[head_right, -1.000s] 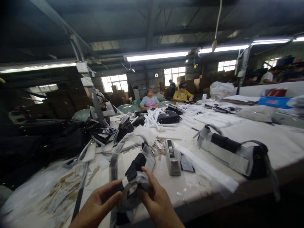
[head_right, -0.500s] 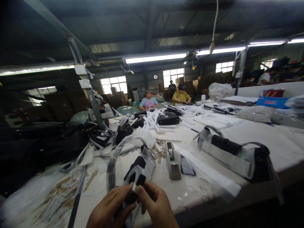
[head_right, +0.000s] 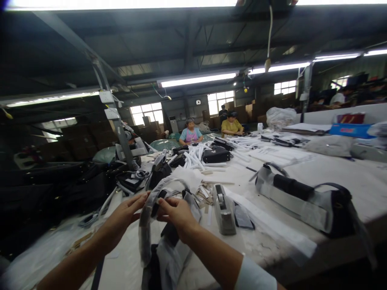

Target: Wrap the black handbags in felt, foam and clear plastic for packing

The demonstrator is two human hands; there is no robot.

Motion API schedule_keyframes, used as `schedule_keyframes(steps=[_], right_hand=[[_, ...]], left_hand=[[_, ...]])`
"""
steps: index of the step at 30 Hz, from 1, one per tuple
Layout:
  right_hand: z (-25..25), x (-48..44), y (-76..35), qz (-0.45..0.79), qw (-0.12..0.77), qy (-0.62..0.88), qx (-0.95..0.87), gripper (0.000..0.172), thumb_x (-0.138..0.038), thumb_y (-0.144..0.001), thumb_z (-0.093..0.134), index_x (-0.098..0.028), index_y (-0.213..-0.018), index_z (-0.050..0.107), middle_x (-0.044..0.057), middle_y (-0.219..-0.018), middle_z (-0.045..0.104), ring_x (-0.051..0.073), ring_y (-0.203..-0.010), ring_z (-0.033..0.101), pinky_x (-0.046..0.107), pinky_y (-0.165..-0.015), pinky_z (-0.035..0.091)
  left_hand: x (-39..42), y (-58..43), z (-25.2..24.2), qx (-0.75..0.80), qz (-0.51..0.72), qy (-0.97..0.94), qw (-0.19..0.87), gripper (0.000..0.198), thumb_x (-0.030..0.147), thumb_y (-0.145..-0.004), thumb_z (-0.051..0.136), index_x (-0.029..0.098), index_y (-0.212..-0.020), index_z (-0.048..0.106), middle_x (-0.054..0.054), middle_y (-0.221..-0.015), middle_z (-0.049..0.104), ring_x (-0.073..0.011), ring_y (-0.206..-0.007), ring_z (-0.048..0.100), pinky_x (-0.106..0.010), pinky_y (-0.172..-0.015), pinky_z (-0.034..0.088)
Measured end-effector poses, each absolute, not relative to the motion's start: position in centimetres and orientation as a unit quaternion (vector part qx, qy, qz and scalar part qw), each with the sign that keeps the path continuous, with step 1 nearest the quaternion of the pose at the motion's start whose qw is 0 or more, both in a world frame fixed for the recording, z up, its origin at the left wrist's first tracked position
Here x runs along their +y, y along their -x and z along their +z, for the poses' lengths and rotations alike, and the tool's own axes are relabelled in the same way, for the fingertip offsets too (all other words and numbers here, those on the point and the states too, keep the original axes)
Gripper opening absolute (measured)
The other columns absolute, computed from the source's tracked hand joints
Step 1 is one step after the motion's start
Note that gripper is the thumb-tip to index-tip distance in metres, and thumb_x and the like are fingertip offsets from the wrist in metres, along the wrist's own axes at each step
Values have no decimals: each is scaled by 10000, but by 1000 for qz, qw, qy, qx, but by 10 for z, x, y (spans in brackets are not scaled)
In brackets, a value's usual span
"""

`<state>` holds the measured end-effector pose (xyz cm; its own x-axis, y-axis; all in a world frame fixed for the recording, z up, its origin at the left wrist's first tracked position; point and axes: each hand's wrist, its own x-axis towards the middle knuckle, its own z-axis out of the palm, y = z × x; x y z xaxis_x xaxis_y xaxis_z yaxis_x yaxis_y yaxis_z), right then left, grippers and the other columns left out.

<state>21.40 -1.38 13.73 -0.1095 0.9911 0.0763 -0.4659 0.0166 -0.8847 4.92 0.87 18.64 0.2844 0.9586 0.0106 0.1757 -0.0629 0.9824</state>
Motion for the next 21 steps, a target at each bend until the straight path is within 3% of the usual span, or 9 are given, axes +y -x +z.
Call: schedule_keyframes(steps=[4,10,15,21], right_hand=[[141,-7,-211,641,575,300,-410,552,-575,-626,830,-84,-848,712,48,-740,661,106,-649,607,290,-748,543],[145,0,-215,657,543,316,-416,538,-558,-622,844,-66,-807,724,69,-677,679,130,-607,640,293,-700,571],[151,3,-215,671,526,328,-406,375,-428,-774,787,-61,-748,712,92,-659,687,149,-582,661,288,-629,583],[155,1,-215,689,517,326,-389,310,-347,-848,734,-61,-733,700,87,-661,682,135,-565,661,262,-605,580]], left_hand=[[13,-52,188,457,379,-627,504,543,576,-766,700,208,-1167,700,-57,-1021,754,-246,-947,681,-340,-852,508],[21,-51,182,458,374,-643,486,531,598,-738,714,207,-1097,738,-25,-794,757,-216,-820,678,-280,-720,502],[26,-48,175,452,379,-661,464,533,620,-754,687,224,-1107,734,-20,-875,767,-241,-917,676,-318,-820,511],[27,-50,173,443,391,-671,448,675,672,-716,689,217,-1214,674,-49,-1230,693,-291,-1231,553,-390,-1077,382]])
